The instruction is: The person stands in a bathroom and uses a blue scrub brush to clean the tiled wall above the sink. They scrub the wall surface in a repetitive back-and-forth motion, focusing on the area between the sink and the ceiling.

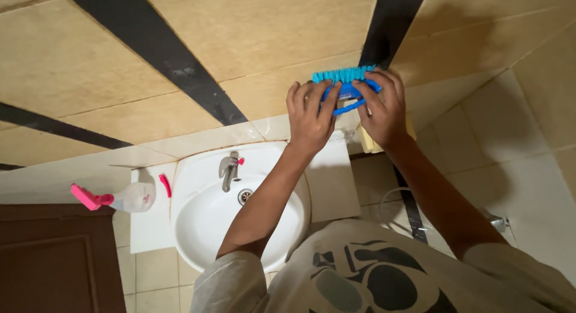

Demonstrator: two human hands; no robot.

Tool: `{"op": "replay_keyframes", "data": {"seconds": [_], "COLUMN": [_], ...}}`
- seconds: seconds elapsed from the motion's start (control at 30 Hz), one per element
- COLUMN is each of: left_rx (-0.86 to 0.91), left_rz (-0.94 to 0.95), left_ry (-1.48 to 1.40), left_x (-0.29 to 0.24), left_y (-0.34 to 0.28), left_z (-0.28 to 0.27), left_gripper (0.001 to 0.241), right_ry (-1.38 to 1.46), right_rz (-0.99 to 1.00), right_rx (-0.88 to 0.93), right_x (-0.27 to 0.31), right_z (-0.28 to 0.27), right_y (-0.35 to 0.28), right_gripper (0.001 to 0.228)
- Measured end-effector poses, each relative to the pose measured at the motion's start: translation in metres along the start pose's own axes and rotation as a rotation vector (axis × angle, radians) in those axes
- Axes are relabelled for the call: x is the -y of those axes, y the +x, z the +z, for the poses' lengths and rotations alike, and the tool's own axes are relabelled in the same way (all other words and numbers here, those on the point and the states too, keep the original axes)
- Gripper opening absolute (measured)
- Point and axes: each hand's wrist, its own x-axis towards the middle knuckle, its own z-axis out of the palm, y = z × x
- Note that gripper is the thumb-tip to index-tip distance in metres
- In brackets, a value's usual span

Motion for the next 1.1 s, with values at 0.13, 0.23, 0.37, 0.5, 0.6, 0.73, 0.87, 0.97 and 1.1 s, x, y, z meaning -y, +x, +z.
{"op": "replay_keyframes", "data": {"seconds": [0.13, 0.23, 0.37, 0.5, 0.6, 0.73, 0.87, 0.97, 1.1], "left_rx": [0.024, 0.022, 0.037, 0.015, 0.006, 0.005, 0.023, 0.019, 0.031], "left_rz": [-0.018, -0.031, -0.054, -0.079, -0.102, -0.116, -0.117, -0.107, -0.126], "left_ry": [0.015, 0.027, 0.049, 0.106, 0.128, 0.156, 0.149, 0.111, 0.089], "left_x": [0.010, 0.019, 0.037, 0.055, 0.070, 0.089, 0.108, 0.119, 0.125], "left_y": [-0.004, -0.012, -0.022, -0.037, -0.046, -0.055, -0.062, -0.065, -0.069], "left_z": [-0.012, -0.022, -0.039, -0.059, -0.075, -0.100, -0.123, -0.138, -0.148], "left_gripper": [0.047, 0.044, 0.045, 0.042, 0.041, 0.041, 0.045, 0.047, 0.050], "right_ry": [-0.018, 0.020, 0.034, 0.068, 0.078, 0.082, 0.075, 0.086, 0.112], "right_rz": [-0.013, -0.010, -0.021, -0.042, -0.051, -0.066, -0.084, -0.090, -0.112], "right_rx": [0.011, 0.011, 0.024, 0.034, 0.050, 0.052, 0.078, 0.095, 0.114], "right_x": [0.009, 0.020, 0.044, 0.070, 0.090, 0.115, 0.136, 0.148, 0.156], "right_z": [0.010, 0.021, 0.033, 0.051, 0.066, 0.084, 0.099, 0.110, 0.113], "right_y": [0.003, 0.004, 0.015, 0.025, 0.032, 0.039, 0.045, 0.048, 0.050], "right_gripper": [0.054, 0.054, 0.055, 0.054, 0.053, 0.053, 0.054, 0.054, 0.057]}}
